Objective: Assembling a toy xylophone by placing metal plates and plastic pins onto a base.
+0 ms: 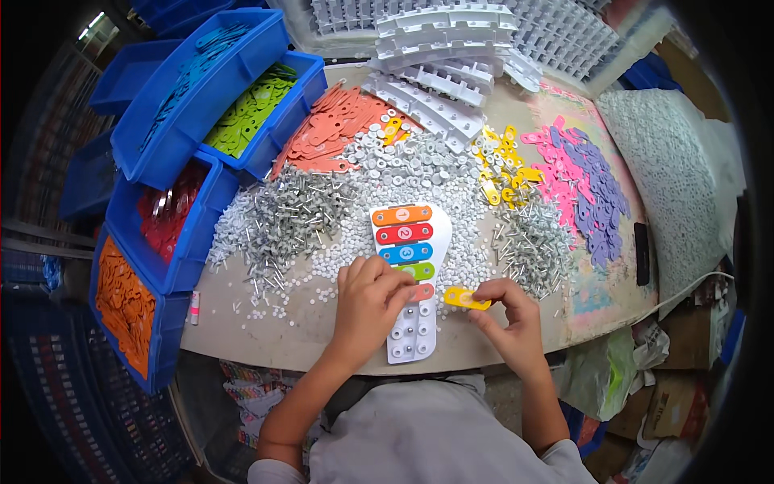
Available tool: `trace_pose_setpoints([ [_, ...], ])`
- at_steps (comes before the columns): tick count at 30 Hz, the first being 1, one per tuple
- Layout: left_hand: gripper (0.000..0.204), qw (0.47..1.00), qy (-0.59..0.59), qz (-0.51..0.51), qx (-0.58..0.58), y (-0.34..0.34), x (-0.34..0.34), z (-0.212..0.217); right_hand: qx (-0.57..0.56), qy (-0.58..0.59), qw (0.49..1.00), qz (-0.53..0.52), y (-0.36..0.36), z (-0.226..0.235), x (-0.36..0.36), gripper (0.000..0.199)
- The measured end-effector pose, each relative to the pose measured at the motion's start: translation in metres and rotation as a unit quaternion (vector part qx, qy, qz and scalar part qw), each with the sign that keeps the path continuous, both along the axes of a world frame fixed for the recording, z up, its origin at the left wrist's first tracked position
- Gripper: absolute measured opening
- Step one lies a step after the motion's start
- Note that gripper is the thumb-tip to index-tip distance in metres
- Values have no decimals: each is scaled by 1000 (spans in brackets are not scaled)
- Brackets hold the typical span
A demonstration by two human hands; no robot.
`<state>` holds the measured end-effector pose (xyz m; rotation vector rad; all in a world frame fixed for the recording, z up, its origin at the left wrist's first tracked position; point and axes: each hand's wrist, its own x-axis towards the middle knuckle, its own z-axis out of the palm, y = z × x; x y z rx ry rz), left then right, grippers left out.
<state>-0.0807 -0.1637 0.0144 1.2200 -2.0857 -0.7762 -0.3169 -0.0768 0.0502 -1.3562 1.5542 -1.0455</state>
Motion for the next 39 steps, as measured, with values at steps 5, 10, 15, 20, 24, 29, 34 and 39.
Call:
trace_pose_setpoints([
  [5, 35, 998, -7, 50, -36, 0, 0, -4, -66, 64, 995, 45, -7, 4, 14, 23],
  [10, 34, 995, 23, 92, -23, 4, 10, -9, -65, 54, 992, 95, -12, 0, 28, 24],
  [15, 39, 986, 82, 137, 55, 29, 26, -16, -85, 75, 986, 125, -15, -1, 40, 25],
  [20, 51, 991, 53, 101, 76, 39, 24, -20, -106, 132, 974, 151, -19, -8, 46, 26],
  [24, 52, 989, 47, 102, 98, 41, 26, -21, -148, 220, 956, 123, -18, -13, 45, 24],
  [29, 53, 990, 49, 96, 96, 40, 21, -19, -153, 244, 953, 100, -8, -24, 34, 30],
  [34, 53, 980, 97, 99, 141, 38, 18, -22, -192, 229, 950, 92, 2, -36, 33, 40],
  [39, 51, 953, 221, 145, 148, 45, 31, -28, -223, 245, 942, 46, 0, -28, 24, 40],
])
